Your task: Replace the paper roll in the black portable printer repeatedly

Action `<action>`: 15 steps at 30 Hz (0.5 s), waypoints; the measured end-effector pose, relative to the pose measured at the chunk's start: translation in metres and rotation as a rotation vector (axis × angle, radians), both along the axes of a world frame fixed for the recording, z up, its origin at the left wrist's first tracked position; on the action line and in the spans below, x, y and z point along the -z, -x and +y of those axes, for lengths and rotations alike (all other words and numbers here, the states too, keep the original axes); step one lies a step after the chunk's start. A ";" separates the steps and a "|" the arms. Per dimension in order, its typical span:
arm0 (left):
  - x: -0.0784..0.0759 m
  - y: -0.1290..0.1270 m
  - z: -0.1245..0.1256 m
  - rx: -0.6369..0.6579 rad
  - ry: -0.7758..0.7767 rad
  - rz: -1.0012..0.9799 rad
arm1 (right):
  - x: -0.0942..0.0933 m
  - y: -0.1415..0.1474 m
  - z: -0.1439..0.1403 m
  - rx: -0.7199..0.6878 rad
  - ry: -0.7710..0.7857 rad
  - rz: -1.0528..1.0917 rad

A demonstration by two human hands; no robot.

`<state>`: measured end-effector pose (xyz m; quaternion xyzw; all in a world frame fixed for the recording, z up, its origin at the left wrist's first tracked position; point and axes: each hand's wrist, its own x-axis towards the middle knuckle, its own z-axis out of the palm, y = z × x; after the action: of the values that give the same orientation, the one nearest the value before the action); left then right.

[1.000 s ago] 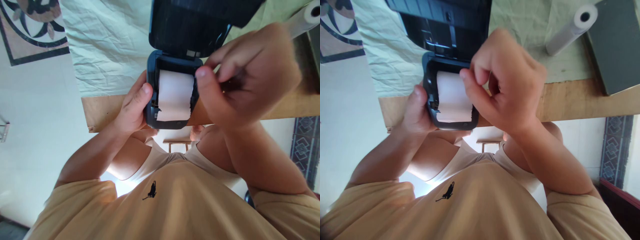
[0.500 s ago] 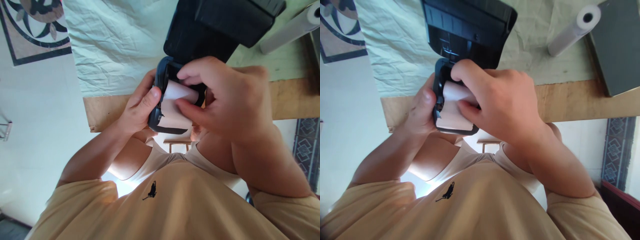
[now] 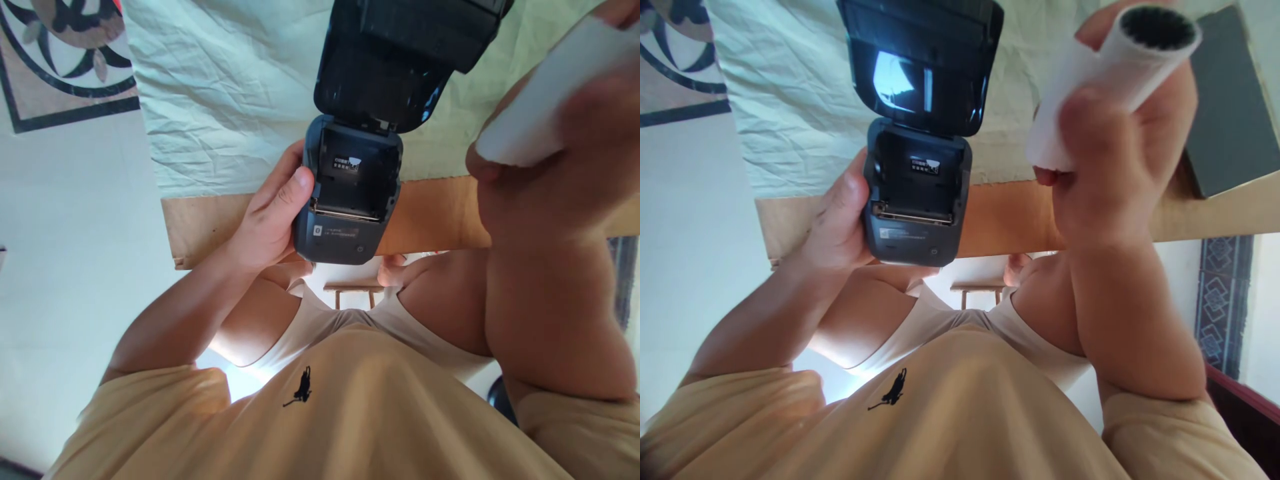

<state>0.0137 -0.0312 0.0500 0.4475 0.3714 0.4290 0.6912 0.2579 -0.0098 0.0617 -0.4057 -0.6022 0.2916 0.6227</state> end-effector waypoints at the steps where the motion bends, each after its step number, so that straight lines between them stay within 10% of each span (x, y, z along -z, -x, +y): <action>1: 0.000 0.000 0.000 -0.002 -0.008 0.000 | 0.002 0.003 0.000 0.046 -0.042 0.000; 7: 0.005 0.002 0.001 0.009 -0.039 -0.027 | 0.004 0.004 0.001 0.267 0.042 -0.718; 15: 0.002 0.001 0.001 0.004 0.016 -0.027 | 0.015 -0.005 0.003 0.181 0.023 -0.867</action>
<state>0.0128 -0.0305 0.0480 0.4370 0.3646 0.4306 0.7004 0.2630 -0.0072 0.0468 -0.5485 -0.7665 0.0452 0.3311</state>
